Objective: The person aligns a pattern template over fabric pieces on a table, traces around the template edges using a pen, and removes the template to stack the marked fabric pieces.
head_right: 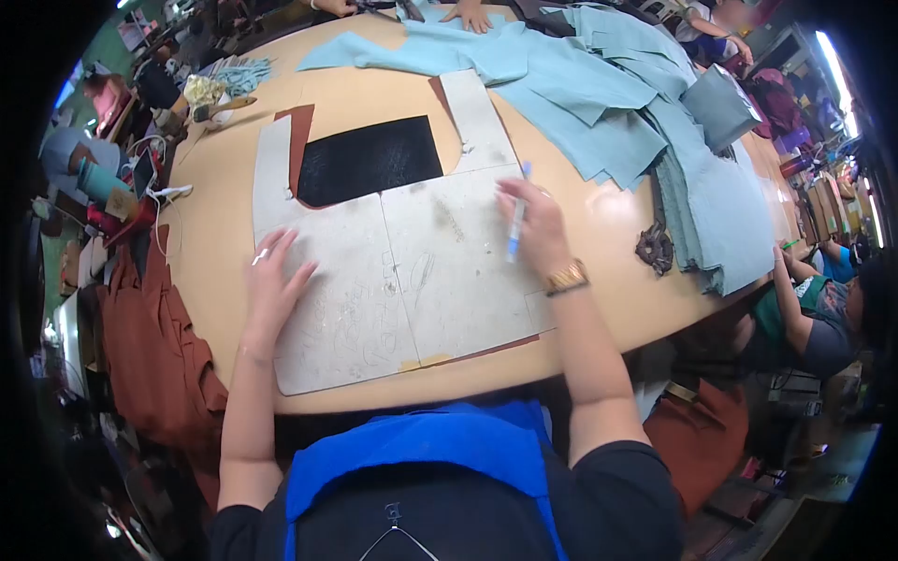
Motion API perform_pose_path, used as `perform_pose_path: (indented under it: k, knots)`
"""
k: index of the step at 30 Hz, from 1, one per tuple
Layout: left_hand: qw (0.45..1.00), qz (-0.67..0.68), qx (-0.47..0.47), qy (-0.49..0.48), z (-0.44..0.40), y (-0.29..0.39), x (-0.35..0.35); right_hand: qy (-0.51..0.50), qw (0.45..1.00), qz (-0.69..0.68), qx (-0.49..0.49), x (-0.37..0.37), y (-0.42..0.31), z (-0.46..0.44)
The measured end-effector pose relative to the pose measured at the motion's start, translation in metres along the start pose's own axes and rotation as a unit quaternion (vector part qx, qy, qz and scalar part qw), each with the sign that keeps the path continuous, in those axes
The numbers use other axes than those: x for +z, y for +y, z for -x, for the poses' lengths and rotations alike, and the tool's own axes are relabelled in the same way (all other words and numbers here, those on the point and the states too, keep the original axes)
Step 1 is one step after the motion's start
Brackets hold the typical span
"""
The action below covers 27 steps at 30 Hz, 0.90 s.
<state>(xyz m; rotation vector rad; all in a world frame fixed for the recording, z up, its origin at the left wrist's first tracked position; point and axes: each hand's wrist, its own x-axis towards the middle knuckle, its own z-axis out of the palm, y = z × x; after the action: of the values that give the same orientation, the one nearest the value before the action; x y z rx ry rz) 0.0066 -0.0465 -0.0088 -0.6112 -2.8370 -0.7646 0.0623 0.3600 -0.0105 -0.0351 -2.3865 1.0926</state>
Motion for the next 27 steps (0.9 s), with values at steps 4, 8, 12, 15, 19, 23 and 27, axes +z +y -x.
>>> perform_pose_path:
  k: [4,8,12,15,19,23,27]
  knots:
    - [0.986,-0.051,-0.16,-0.008,0.074,-0.026,-0.026,0.014,0.995,0.023,0.095,-0.051,0.037,0.048]
    - [0.976,-0.137,-0.169,-0.021,0.1,-0.018,-0.022,0.015,0.995,0.031,0.092,-0.05,0.039,0.071]
    - [0.973,-0.139,-0.181,-0.031,0.097,-0.012,-0.022,-0.007,0.997,0.056,0.056,-0.053,0.017,0.065]
    - [0.973,-0.154,-0.168,-0.024,0.099,-0.01,-0.021,-0.001,0.999,0.047,0.018,-0.056,0.018,0.067]
    - [0.971,-0.161,-0.172,-0.022,0.1,-0.013,-0.017,-0.008,0.999,0.052,-0.002,-0.058,0.021,0.064]
    - [0.972,-0.164,-0.17,-0.015,0.101,-0.014,-0.015,-0.038,0.998,0.03,0.05,-0.061,0.024,0.066]
    - [0.97,-0.176,-0.169,-0.013,0.101,-0.016,-0.013,-0.03,0.998,0.013,0.052,-0.06,0.03,0.066]
